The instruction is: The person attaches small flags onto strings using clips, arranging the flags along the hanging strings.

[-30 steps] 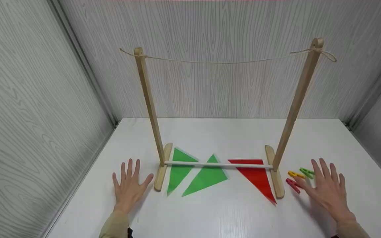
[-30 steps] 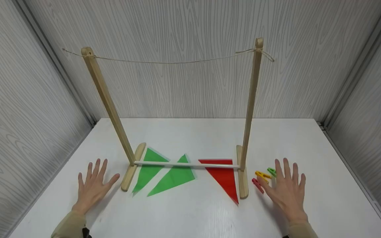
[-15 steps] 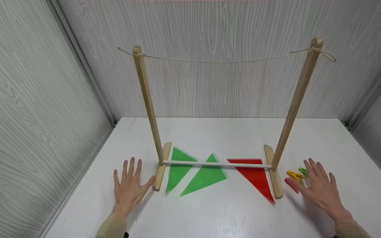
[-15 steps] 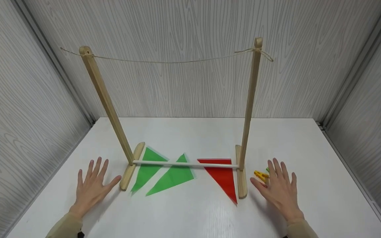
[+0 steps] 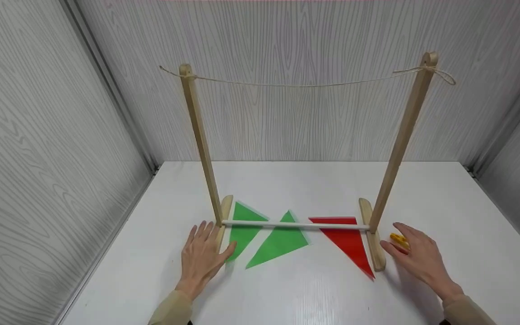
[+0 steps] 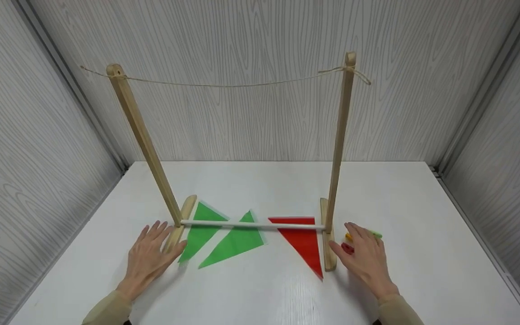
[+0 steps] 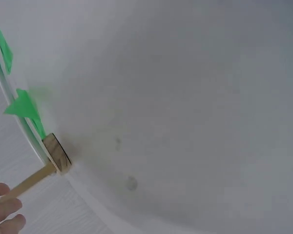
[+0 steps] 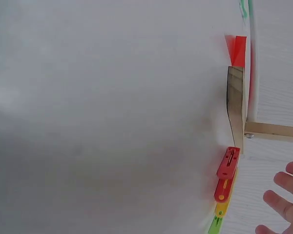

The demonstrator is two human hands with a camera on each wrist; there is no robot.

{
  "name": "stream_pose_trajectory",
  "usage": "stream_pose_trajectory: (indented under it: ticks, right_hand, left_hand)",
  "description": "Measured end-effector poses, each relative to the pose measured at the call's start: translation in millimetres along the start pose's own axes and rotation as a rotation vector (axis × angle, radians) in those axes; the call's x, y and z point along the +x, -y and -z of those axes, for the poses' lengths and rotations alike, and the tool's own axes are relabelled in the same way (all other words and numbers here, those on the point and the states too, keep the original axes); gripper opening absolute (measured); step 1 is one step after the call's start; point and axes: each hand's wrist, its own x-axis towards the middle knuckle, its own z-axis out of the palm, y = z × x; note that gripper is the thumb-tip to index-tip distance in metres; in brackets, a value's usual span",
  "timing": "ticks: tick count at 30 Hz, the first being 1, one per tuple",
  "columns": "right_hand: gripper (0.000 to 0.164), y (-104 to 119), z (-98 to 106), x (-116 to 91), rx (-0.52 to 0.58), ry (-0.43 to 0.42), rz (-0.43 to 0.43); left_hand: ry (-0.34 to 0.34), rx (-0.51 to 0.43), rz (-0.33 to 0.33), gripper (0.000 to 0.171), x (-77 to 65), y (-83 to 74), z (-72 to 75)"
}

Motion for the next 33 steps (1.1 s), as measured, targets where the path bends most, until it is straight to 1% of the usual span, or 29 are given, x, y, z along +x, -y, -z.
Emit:
stream_pose_trajectory:
  ticks: [3, 5, 8, 10, 12, 14, 16, 19, 22, 24, 31, 33]
  right_hand:
    - [0.056, 2.7, -4.7, 2.4, 0.032, -0.019, 0.022]
    - [0.052, 4.2, -7.4, 3.3, 0.050, -0.003, 0.014]
    - [0.047, 6.5, -11.4, 6.4, 0.084, 0.035, -0.012]
    - [0.044, 7.8, -14.4, 9.4, 0.109, 0.062, -0.025]
    - [0.041, 9.1, -17.3, 12.8, 0.137, 0.084, -0.034]
    - [0.039, 10.4, -20.0, 15.2, 0.165, 0.109, -0.043]
    - [0.040, 11.4, -22.1, 16.5, 0.190, 0.137, -0.053]
    - [0.044, 12.8, -25.1, 17.9, 0.217, 0.183, -0.070]
    - [0.047, 14.3, -28.2, 19.9, 0.230, 0.225, -0.085]
    - [0.047, 15.5, -30.2, 21.8, 0.227, 0.244, -0.096]
    - [0.050, 17.8, -34.9, 26.4, 0.224, 0.289, -0.143]
    - [0.050, 18.0, -36.0, 27.0, 0.222, 0.289, -0.140]
  left_hand:
    - [-0.108, -0.037, -0.100, 0.050, 4.3, -12.3, -9.0]
    - [-0.153, -0.064, -0.148, 0.044, 7.8, -20.6, -15.2]
    - [-0.173, -0.092, -0.192, 0.033, 13.5, -35.4, -22.8]
    - [-0.152, -0.123, -0.211, 0.028, 17.2, -46.2, -27.2]
    - [-0.099, -0.166, -0.218, 0.023, 21.1, -58.4, -30.3]
    - [-0.016, -0.217, -0.208, 0.022, 24.9, -70.6, -33.2]
    - [0.080, -0.261, -0.176, 0.026, 28.7, -83.3, -35.6]
    - [0.217, -0.298, -0.116, 0.035, 34.0, -101.6, -39.8]
    - [0.308, -0.298, -0.098, 0.039, 37.5, -117.4, -45.4]
    - [0.346, -0.287, -0.114, 0.040, 38.3, -126.0, -49.8]
    - [0.429, -0.208, -0.256, 0.041, 38.7, -146.9, -62.2]
    - [0.468, -0.196, -0.281, 0.042, 39.2, -151.9, -63.9]
